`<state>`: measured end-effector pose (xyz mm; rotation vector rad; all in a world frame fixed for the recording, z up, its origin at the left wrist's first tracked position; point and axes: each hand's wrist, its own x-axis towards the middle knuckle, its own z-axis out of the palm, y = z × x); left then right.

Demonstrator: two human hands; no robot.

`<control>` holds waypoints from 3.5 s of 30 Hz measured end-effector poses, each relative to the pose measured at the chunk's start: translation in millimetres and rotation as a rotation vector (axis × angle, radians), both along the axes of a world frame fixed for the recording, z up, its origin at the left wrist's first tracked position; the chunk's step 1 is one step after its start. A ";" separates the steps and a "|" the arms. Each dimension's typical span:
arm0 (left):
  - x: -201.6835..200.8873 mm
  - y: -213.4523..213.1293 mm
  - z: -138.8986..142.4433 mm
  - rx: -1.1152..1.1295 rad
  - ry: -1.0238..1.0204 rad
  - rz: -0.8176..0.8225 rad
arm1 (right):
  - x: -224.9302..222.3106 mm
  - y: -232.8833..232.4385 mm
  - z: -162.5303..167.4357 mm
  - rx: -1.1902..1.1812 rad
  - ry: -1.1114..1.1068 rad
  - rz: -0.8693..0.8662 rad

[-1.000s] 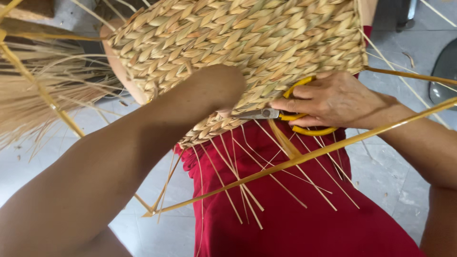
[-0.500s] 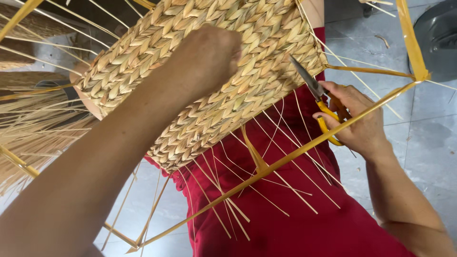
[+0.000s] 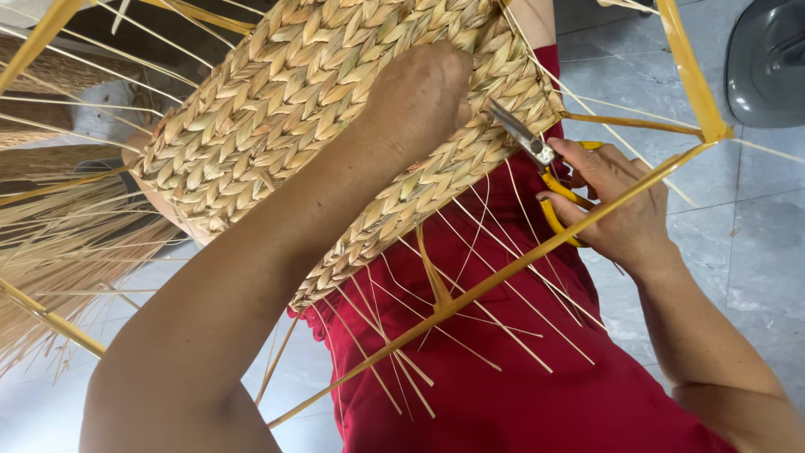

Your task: The person sits with a woven water hyacinth basket on their lap and trims excess woven strands with yellow-handled scissors. They then turn the basket frame over and weave thin strands into the yellow frame, pulling and threading the strands by hand to continue the basket.

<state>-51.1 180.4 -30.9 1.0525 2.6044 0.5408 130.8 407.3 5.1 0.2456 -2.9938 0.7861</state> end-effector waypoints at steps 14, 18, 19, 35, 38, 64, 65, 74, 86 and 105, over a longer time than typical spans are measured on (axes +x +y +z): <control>-8.2 -22.2 40.8 0.105 -0.339 0.020 | -22.2 -15.2 5.1 0.251 0.120 0.225; -9.3 -22.6 40.7 0.095 -0.329 0.045 | -24.4 -16.9 0.2 0.278 0.130 0.247; -9.1 -23.0 39.3 0.087 -0.336 0.057 | -24.7 -16.9 -2.0 0.279 0.138 0.247; -10.5 -29.7 93.8 0.170 -0.473 0.230 | -14.7 -2.0 -37.8 0.067 0.102 0.212; 2.9 -54.3 133.4 0.128 -0.212 0.092 | -5.0 1.1 -40.1 -0.047 0.053 0.082; 271.7 -263.5 128.9 0.997 -0.031 1.016 | 21.5 -13.4 -61.8 -0.527 -0.010 -0.331; 271.4 -257.6 127.1 1.022 -0.029 1.018 | 22.5 -15.6 -60.2 -0.534 -0.003 -0.343; 272.6 -212.8 137.0 1.645 -0.032 0.826 | 5.8 -31.7 -48.4 -0.978 -0.130 -0.341; 307.4 -232.6 213.1 1.547 0.665 0.448 | -13.6 -95.7 9.7 -0.910 0.090 -0.008; 327.4 -274.1 232.1 1.734 0.713 0.200 | -20.7 -124.5 96.0 -0.545 0.809 0.063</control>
